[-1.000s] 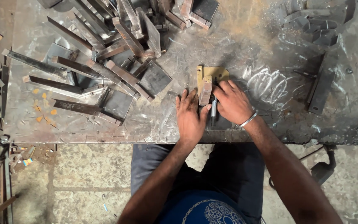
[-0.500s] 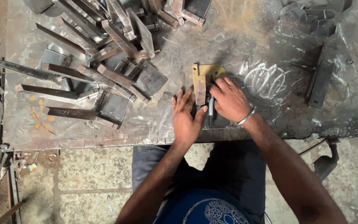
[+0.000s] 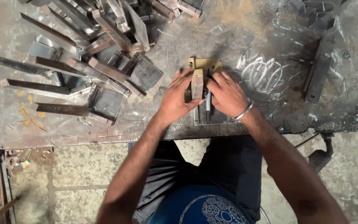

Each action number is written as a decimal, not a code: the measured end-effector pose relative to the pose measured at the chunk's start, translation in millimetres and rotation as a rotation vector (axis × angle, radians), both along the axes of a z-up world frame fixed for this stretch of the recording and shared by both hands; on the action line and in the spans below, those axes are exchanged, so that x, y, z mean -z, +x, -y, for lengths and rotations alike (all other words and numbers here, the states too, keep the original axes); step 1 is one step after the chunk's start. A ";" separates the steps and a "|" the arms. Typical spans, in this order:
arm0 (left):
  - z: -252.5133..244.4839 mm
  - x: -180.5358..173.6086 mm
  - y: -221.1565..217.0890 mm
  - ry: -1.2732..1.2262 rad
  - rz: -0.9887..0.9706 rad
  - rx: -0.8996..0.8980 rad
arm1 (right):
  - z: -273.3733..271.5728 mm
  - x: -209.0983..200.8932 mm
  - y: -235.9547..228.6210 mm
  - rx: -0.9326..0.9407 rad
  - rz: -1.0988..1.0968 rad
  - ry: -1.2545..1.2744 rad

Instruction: The person marks metal pieces using a black marker and a yellow template. They repeatedly pick up metal bars, align the template, draw lines, and place the marked pieces into a pile on the workbench.

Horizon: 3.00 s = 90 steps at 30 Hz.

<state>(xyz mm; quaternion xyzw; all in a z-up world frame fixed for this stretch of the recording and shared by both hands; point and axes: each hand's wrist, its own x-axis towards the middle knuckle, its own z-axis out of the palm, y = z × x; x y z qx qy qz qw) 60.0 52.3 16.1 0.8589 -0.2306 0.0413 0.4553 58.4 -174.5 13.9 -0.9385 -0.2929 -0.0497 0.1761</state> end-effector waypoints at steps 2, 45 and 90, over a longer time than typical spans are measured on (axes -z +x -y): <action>-3.5 8.4 9.0 0.006 -0.022 0.109 | -0.9 -4.2 3.0 -0.001 -0.008 -0.010; -4.1 11.8 12.0 0.006 -0.092 0.159 | 49.1 37.5 -12.9 0.258 -0.392 0.880; -4.2 12.8 11.8 0.009 -0.100 0.158 | 61.9 51.9 -12.1 0.140 -0.463 0.932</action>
